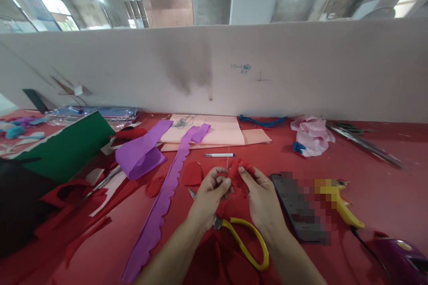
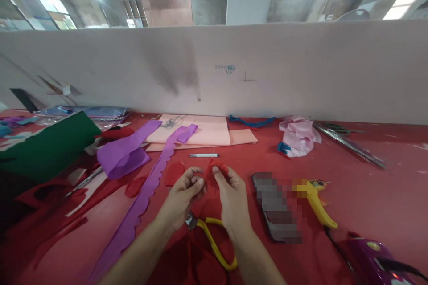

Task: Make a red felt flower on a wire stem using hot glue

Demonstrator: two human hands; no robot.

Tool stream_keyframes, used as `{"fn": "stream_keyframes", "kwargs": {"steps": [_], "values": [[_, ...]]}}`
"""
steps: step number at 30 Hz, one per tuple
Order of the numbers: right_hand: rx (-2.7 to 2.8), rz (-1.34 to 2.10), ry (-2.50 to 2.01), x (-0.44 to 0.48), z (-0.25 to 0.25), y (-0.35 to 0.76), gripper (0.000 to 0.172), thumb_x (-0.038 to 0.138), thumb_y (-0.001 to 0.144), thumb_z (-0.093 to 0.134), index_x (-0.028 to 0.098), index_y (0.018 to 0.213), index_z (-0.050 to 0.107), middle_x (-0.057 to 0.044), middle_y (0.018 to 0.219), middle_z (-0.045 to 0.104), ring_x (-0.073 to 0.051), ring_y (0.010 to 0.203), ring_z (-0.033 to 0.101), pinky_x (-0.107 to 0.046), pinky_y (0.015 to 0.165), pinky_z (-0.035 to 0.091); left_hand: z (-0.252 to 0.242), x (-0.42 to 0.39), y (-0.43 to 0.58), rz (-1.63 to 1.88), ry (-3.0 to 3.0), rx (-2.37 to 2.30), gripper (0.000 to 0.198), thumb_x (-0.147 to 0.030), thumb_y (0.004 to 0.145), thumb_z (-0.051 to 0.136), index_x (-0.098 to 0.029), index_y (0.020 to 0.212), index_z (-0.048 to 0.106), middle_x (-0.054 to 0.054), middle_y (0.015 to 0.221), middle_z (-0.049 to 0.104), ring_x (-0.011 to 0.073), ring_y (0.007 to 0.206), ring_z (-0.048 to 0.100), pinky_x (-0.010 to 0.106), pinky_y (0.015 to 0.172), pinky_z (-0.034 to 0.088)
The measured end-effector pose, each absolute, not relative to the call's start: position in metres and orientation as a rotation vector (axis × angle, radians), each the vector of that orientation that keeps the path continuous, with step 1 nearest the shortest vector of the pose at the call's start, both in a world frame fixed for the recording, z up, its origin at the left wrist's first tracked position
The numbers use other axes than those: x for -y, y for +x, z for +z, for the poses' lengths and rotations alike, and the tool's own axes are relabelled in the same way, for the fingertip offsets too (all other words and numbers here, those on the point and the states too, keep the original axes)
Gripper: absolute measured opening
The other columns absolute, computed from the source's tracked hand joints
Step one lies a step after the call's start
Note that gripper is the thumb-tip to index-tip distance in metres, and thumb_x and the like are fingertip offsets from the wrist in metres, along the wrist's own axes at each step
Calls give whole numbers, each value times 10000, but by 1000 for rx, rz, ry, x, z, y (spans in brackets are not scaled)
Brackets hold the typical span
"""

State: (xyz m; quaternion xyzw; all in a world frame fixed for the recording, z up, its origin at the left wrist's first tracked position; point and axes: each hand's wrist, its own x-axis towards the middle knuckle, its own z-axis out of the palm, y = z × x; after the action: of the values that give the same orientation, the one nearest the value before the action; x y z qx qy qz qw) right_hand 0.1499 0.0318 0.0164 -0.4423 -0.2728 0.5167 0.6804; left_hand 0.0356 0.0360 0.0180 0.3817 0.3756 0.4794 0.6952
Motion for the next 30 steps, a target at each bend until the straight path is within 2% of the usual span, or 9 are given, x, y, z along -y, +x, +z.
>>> {"fn": "stream_keyframes", "kwargs": {"steps": [5,16,24,30], "values": [[641,1169,-1007,-28,17,146,190,310,717,707,229,889,711,-9,865,723,-182,801,636,-313,749,491,16,-38,34,1088,819,-835,282,-356,688,706,-196,866,557,-27,595,558,77,519,437,191,530,326],[691,1131,-1059,-22,26,143,210,337,745,681,233,925,705,-4,868,710,-181,814,621,-309,764,481,10,-39,33,1098,853,-833,209,-308,747,657,-193,898,568,-12,625,589,82,543,459,195,554,344],[702,1135,-1060,-21,26,141,173,342,755,671,227,879,702,15,775,676,-153,732,585,-273,702,458,10,-41,33,1134,853,-847,181,-291,730,669,-183,846,581,-16,623,589,81,543,456,197,541,334],[727,1126,-1039,-20,26,140,187,321,777,644,208,915,701,-18,851,694,-168,793,597,-303,756,463,8,-42,34,1207,960,-927,165,-296,738,649,-171,833,600,-19,632,578,96,575,482,206,563,367]]}}
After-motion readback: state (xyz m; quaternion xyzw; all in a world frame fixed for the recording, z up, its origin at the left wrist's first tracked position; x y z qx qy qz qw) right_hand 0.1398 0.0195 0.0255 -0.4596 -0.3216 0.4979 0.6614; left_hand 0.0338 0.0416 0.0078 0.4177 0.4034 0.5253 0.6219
